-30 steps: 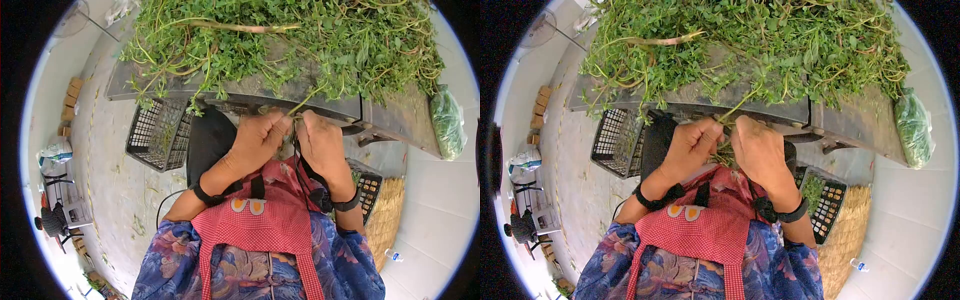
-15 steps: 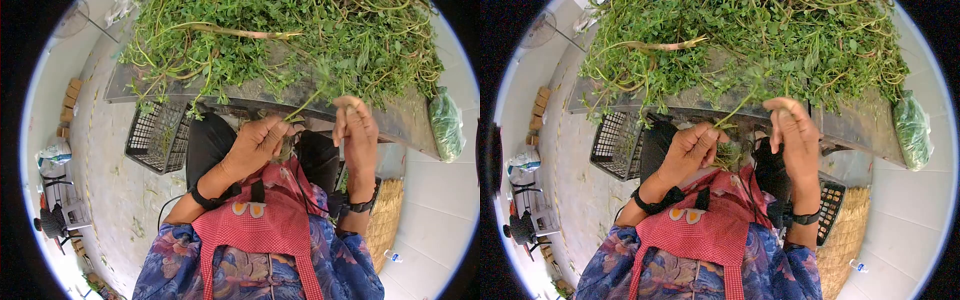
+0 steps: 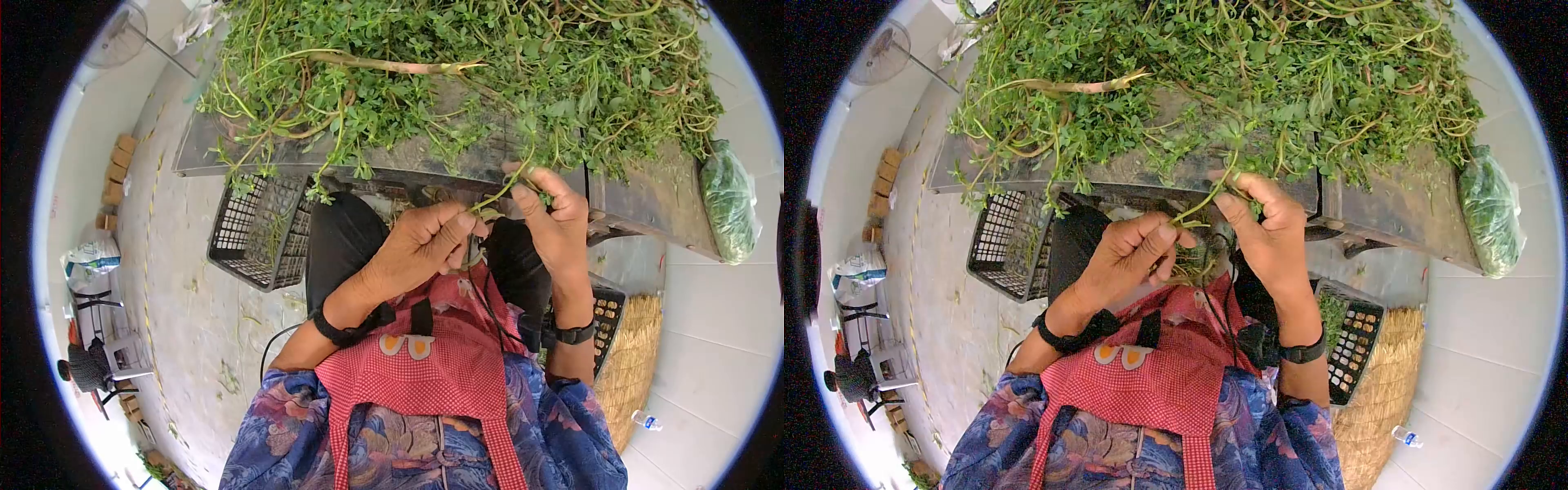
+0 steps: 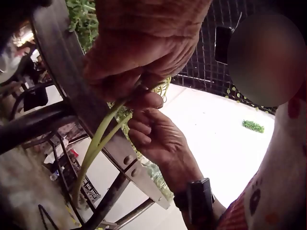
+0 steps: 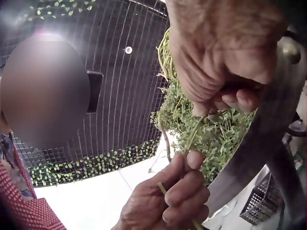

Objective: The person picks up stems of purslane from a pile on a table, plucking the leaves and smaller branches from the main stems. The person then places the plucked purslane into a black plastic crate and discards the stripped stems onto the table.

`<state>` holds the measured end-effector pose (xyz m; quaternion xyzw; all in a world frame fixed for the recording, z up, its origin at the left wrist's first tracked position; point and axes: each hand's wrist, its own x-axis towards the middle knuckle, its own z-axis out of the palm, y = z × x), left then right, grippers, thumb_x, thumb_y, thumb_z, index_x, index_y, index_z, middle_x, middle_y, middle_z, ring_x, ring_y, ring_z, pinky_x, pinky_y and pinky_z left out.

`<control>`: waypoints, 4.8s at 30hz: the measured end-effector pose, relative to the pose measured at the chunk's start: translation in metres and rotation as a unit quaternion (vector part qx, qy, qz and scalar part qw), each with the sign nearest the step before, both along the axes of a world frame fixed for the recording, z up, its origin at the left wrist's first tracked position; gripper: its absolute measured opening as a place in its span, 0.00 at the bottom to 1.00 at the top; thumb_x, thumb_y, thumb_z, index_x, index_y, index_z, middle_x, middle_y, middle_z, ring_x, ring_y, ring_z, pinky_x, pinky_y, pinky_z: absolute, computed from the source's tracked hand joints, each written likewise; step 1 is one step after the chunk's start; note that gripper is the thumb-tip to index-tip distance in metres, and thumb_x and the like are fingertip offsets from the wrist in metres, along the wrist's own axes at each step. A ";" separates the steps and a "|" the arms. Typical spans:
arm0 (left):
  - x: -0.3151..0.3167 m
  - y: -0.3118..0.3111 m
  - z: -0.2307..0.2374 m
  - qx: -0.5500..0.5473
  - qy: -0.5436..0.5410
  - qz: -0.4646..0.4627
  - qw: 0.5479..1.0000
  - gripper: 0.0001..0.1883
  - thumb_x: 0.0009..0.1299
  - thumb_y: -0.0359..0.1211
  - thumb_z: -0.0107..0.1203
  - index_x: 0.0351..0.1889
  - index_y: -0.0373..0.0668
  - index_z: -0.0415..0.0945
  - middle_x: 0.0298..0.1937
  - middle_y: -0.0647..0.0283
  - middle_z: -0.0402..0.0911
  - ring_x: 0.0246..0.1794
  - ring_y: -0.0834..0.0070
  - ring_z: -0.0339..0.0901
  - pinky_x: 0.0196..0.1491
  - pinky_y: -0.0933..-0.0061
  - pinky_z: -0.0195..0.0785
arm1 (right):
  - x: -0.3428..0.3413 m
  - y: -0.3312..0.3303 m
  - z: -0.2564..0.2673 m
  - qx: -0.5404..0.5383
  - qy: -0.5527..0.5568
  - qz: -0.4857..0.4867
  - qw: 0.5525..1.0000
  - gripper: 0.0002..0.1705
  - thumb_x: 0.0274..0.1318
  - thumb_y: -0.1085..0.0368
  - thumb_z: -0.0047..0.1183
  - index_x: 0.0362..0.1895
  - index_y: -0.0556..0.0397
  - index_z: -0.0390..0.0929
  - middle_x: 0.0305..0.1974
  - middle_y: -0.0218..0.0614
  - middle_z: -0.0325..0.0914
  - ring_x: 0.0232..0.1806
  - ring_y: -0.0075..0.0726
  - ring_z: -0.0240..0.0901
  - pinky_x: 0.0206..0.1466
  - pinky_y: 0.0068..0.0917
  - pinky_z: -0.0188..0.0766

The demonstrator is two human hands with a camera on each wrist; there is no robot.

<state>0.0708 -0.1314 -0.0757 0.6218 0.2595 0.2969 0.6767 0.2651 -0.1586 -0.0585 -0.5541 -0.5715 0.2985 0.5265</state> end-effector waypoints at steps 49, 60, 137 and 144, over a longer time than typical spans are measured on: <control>0.009 0.019 0.019 -0.006 -0.018 0.078 0.997 0.16 0.74 0.40 0.41 0.47 0.38 0.72 0.22 0.69 0.74 0.17 0.87 0.68 0.20 0.87 0.57 | 0.000 0.020 0.023 -0.052 0.359 0.054 0.930 0.15 0.61 0.58 0.48 0.46 0.54 0.70 0.20 0.18 0.56 0.17 0.11 0.48 0.16 0.11 0.45; 0.014 0.013 0.018 0.077 0.033 0.109 0.991 0.11 0.74 0.34 0.43 0.41 0.36 0.73 0.21 0.70 0.73 0.17 0.88 0.67 0.23 0.85 0.63 | -0.035 0.022 0.004 0.077 -0.009 -0.050 0.996 0.08 0.47 0.71 0.58 0.34 0.59 0.77 0.29 0.24 0.76 0.29 0.19 0.69 0.33 0.19 0.67; -0.010 0.002 0.029 0.126 0.019 0.215 0.968 0.09 0.71 0.31 0.47 0.42 0.36 0.76 0.23 0.65 0.78 0.17 0.85 0.71 0.21 0.86 0.64 | 0.072 -0.032 -0.022 0.133 0.314 -0.423 0.839 0.05 0.60 0.64 0.45 0.36 0.51 0.70 0.26 0.26 0.65 0.21 0.17 0.56 0.18 0.14 0.51; -0.119 -0.012 0.053 0.191 0.065 0.466 0.862 0.12 0.72 0.35 0.47 0.42 0.34 0.75 0.22 0.65 0.76 0.16 0.85 0.67 0.19 0.86 0.60 | 0.270 -0.188 -0.129 0.057 0.146 -0.684 0.713 0.28 0.51 0.55 0.56 0.55 0.53 0.68 0.40 0.42 0.73 0.33 0.37 0.70 0.33 0.31 0.71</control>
